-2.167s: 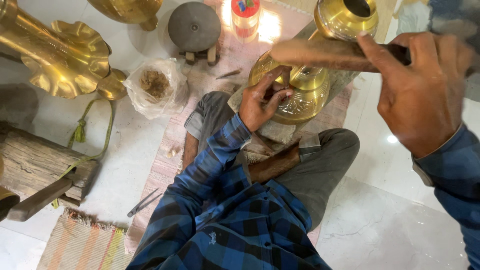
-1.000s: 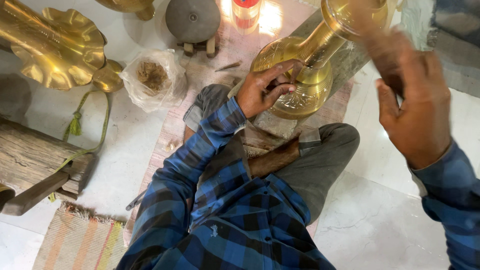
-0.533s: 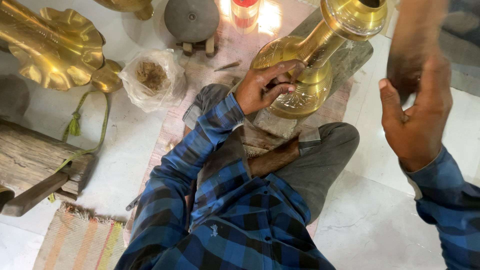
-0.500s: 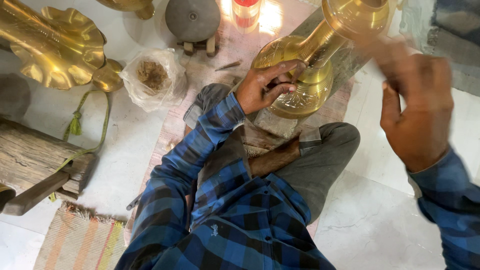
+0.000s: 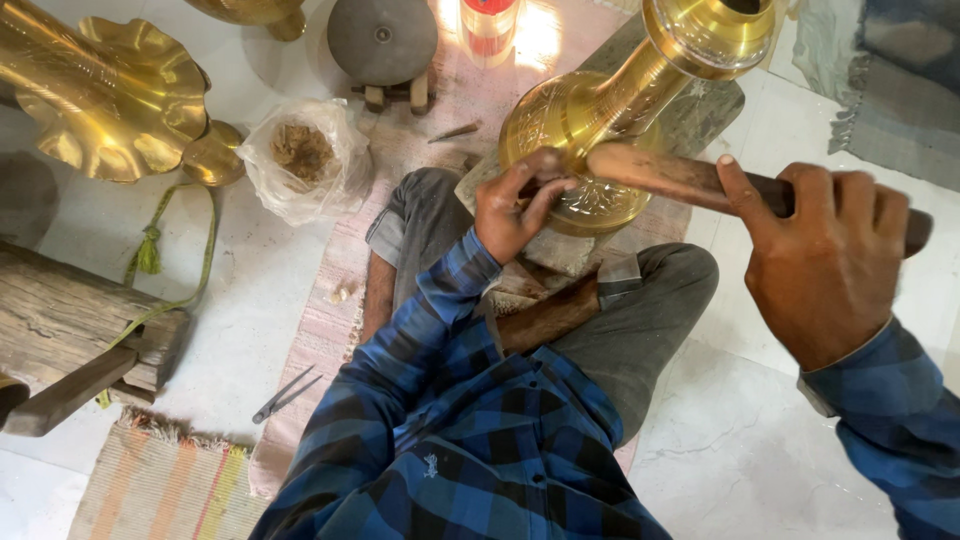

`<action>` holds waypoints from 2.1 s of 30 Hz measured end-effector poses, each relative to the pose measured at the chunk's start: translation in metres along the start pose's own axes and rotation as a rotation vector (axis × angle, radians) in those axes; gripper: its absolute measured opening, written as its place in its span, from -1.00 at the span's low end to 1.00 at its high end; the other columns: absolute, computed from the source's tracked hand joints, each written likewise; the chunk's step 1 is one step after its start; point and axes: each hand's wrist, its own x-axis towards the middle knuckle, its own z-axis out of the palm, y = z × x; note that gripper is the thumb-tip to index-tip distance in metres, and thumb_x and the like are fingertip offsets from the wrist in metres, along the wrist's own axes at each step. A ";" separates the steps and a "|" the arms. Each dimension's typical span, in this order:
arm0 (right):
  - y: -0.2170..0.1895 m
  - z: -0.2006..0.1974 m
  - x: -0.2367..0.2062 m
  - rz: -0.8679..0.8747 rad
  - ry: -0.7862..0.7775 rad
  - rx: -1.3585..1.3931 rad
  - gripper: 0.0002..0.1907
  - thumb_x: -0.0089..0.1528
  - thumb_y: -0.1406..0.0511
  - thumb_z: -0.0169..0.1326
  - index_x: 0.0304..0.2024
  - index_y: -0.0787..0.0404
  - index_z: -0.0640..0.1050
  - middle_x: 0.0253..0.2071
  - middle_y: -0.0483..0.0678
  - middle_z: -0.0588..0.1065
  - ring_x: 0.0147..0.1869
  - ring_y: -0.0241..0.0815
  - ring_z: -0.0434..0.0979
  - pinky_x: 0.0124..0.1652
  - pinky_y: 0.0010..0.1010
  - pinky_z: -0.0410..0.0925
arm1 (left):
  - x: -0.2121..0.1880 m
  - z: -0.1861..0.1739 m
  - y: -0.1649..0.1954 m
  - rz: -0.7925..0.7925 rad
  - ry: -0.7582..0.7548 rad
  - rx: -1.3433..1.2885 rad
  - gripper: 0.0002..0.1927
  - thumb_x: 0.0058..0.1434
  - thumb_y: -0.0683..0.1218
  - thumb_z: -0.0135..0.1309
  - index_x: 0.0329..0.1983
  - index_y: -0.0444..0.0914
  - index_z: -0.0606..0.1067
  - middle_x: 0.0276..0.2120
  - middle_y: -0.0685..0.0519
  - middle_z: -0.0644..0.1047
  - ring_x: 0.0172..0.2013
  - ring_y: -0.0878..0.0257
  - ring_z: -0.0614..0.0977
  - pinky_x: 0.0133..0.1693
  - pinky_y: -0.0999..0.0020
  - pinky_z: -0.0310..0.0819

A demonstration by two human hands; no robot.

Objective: The person sits on the floor holding a brass vase against a wooden block and engraves a decorative pattern into its surface, striking a chisel with a wooden mallet. They periodically reposition the vase and touch the engraved area with a finger before resuming chiseling.

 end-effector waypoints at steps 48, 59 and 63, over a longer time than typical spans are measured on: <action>0.018 -0.054 0.076 -0.124 0.179 0.127 -0.39 0.20 0.45 0.26 0.31 0.05 0.54 -0.05 0.01 0.41 -0.03 -0.08 0.44 -0.06 -0.30 0.43 | 0.029 -0.022 0.028 -0.071 -0.145 -0.096 -0.44 0.29 -0.28 0.29 0.31 -0.26 0.36 -0.27 -0.05 0.69 -0.22 0.28 0.77 -0.13 0.39 0.72; 0.011 -0.047 0.080 0.134 0.136 0.931 -0.37 0.32 0.45 0.20 0.41 0.34 0.31 -0.10 0.19 0.35 -0.11 -0.02 0.37 -0.13 -0.22 0.33 | 0.028 -0.024 0.023 -0.060 -0.204 -0.151 -0.43 0.31 -0.25 0.28 0.35 -0.26 0.36 -0.26 -0.05 0.68 -0.22 0.29 0.76 -0.15 0.40 0.70; 0.013 -0.034 0.071 -0.098 0.233 0.152 -0.39 0.26 0.38 0.19 0.35 -0.01 0.38 -0.09 0.00 0.41 -0.06 -0.15 0.40 0.05 -0.20 0.41 | 0.030 -0.024 0.016 0.020 -0.222 -0.166 -0.45 0.37 -0.27 0.23 0.37 -0.28 0.31 -0.16 -0.07 0.68 -0.10 0.24 0.77 -0.07 0.39 0.73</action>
